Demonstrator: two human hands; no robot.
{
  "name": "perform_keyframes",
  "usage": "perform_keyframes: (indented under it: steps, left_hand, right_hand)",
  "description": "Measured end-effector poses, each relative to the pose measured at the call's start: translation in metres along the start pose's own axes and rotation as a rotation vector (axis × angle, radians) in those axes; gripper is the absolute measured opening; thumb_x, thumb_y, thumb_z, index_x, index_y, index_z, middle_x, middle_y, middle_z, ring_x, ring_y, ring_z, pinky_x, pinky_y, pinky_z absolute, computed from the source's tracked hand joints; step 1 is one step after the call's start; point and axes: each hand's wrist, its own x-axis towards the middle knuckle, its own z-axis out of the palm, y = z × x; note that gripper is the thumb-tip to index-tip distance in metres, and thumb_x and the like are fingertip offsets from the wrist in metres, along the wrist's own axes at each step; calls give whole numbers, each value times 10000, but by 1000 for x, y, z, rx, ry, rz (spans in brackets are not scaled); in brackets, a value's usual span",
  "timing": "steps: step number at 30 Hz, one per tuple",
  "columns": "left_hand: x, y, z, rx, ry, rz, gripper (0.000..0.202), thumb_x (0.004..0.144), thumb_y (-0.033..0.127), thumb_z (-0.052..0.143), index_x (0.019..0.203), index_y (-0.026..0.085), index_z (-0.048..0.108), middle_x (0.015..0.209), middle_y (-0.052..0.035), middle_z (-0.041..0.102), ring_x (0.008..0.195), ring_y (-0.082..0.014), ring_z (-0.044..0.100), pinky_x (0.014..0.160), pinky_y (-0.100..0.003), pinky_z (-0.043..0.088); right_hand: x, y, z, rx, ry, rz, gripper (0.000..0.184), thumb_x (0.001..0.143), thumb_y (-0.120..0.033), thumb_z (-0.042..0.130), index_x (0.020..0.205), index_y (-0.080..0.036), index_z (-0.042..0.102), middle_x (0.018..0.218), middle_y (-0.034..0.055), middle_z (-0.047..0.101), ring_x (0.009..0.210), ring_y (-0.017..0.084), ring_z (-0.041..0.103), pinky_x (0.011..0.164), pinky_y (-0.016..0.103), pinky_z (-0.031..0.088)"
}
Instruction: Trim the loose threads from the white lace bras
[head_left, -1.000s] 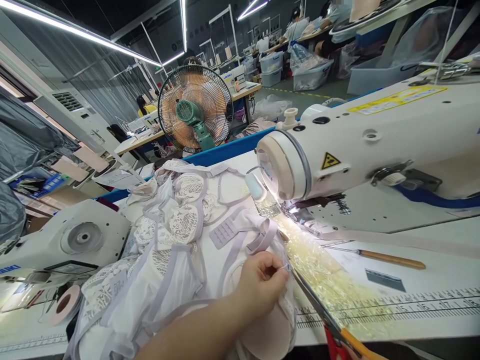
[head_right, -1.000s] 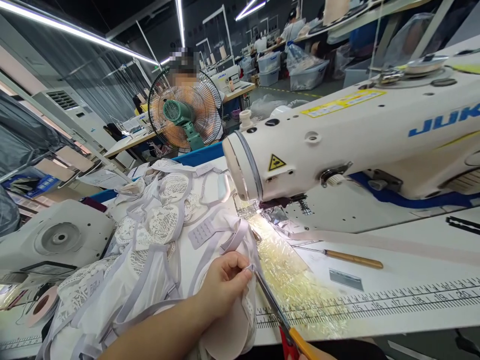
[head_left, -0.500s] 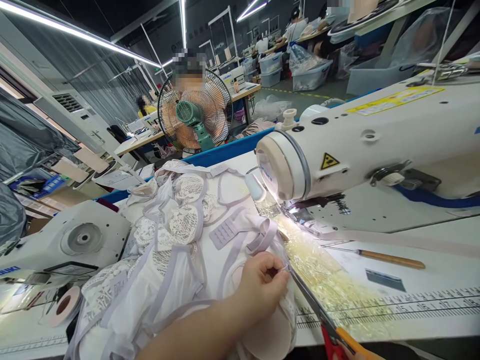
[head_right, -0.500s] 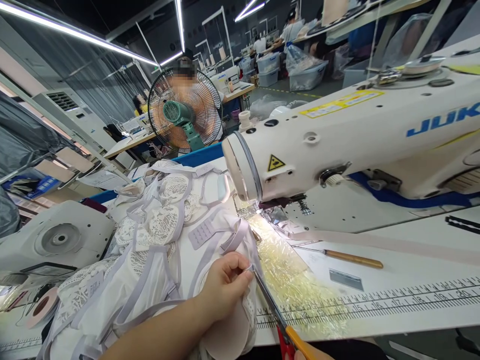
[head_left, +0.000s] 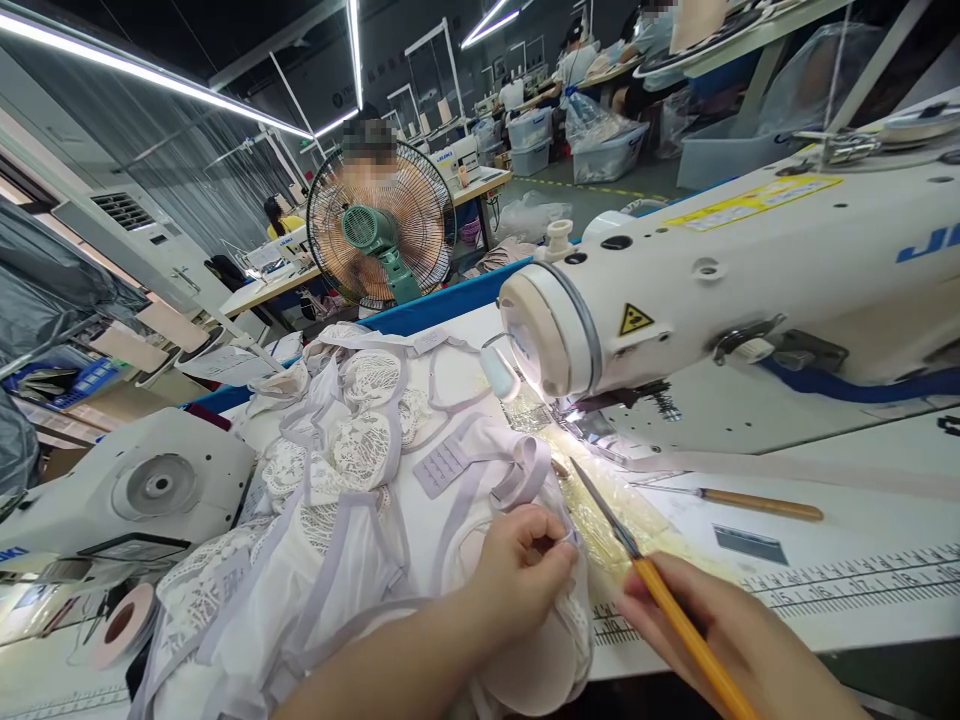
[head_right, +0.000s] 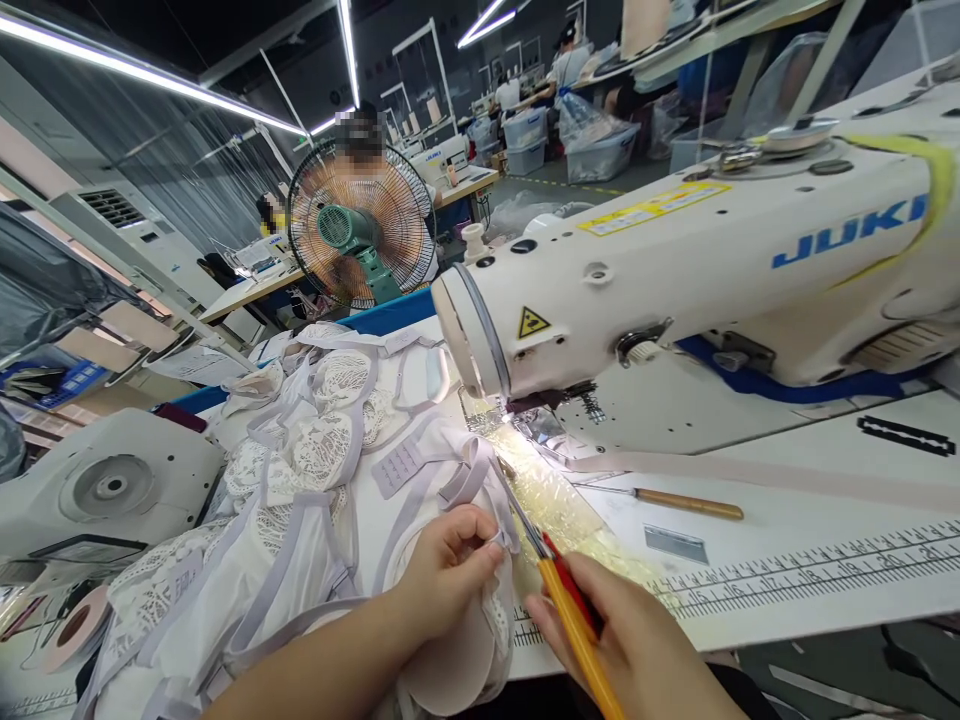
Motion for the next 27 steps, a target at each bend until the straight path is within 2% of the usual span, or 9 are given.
perform_keyframes:
  steps: [2,6,10,13,15,20,23,27]
  left_hand:
    - [-1,-2,0,26,-13,48,152,719,249,555,633,176,454,691,-16,467,660,-140,435,634,-263,360]
    - [1,-4,0,32,-35,98,155,711,249,557,630,176,448,697,-18,473,678,-144,442,662,-272,372]
    - [3,-2,-2,20,-73,108,153,703,253,555,610,171,465,704,-25,480,691,-152,457,669,-283,374]
    - [4,0,-3,-10,-103,120,192,705,288,566,589,170,469,701,-28,472,694,-154,454,660,-281,370]
    - [4,2,-4,-39,-115,79,220,694,320,583,582,170,467,686,-23,457,667,-146,436,629,-272,359]
    - [2,6,-3,-194,-194,-196,236,680,357,585,630,172,447,600,12,423,553,-105,377,549,-251,319]
    - [1,5,-1,-155,-168,-197,212,664,327,585,653,174,439,596,24,406,536,-93,344,520,-239,287]
    - [2,3,0,-63,-130,-165,156,649,276,562,635,177,443,578,26,396,540,-101,348,521,-244,280]
  right_hand:
    - [16,-7,2,-105,7,-33,249,747,-425,568,640,-222,472,590,-22,509,561,140,473,520,237,401]
    - [37,-12,3,-202,-129,-69,140,751,-338,522,687,-218,487,601,-30,504,563,142,449,501,244,356]
    - [41,-10,0,-172,-153,-94,200,740,-323,502,618,-223,380,568,-53,388,539,122,360,480,238,302]
    - [40,-11,-2,-126,-143,-82,184,736,-317,500,625,-222,389,570,-56,367,536,119,346,477,239,290]
    - [40,-11,-3,-95,-137,-92,166,735,-315,503,634,-219,414,581,-51,383,548,123,365,490,241,309]
    - [41,-9,-4,-2,-210,-54,170,753,-297,522,666,-213,402,590,-67,346,531,99,320,483,224,291]
    - [40,-6,-3,44,-261,-47,225,772,-303,532,654,-213,363,588,-76,308,524,86,279,473,214,264]
    - [39,-3,1,61,-241,-38,255,775,-300,547,651,-212,342,595,-81,286,524,78,255,465,206,245]
